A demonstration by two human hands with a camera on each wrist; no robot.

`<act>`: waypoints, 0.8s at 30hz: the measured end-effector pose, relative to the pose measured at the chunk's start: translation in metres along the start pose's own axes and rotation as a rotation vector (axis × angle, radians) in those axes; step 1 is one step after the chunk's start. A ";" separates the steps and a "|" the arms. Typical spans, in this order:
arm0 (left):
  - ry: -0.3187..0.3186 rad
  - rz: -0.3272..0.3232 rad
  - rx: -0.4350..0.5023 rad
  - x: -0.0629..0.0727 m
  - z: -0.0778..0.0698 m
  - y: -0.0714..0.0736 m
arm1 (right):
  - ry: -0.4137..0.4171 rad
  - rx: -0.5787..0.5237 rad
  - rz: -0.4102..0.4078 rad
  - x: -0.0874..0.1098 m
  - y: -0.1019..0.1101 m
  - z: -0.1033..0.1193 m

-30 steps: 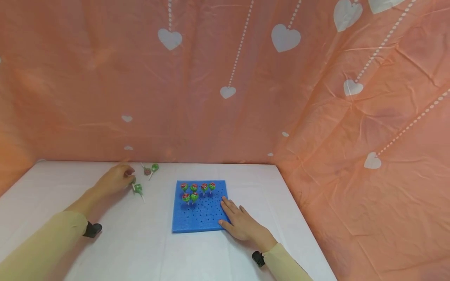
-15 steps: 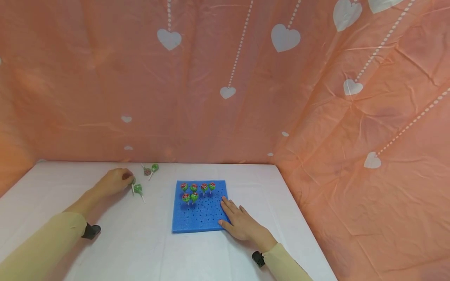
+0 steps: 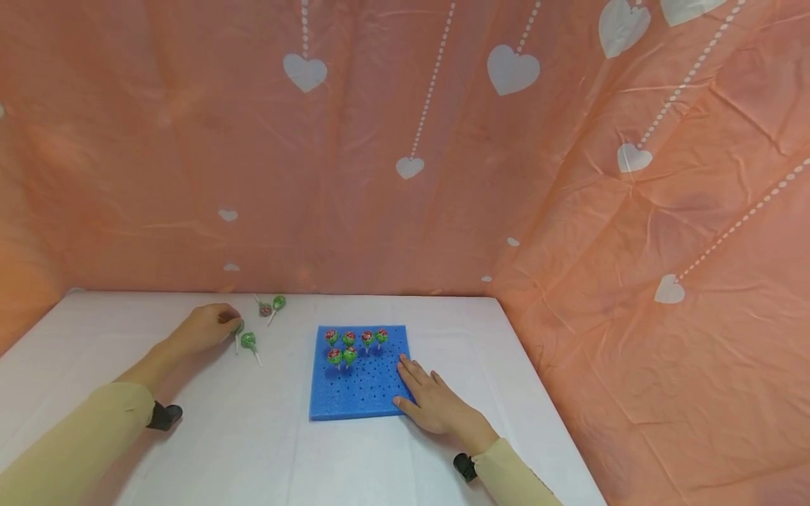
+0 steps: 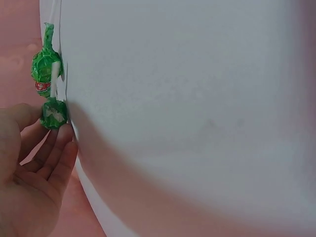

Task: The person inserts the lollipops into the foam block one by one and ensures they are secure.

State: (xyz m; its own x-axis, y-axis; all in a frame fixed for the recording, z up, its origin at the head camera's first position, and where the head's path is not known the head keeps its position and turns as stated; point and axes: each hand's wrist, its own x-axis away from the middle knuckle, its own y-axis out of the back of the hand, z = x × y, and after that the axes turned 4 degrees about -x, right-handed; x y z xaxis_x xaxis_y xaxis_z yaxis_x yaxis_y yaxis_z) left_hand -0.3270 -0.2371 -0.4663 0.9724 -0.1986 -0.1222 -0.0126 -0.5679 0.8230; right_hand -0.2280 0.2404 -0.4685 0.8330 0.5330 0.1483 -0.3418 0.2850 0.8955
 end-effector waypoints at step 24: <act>-0.090 -0.172 0.096 0.021 -0.017 0.011 | -0.017 0.011 0.007 0.000 -0.001 0.000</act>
State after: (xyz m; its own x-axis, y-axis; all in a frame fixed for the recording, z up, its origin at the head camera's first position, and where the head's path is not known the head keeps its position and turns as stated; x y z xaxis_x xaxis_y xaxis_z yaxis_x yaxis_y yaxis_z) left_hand -0.3023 -0.2338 -0.4508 0.9376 -0.1599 -0.3089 0.1259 -0.6719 0.7299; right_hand -0.2281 0.2400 -0.4696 0.8380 0.5212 0.1619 -0.3430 0.2722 0.8990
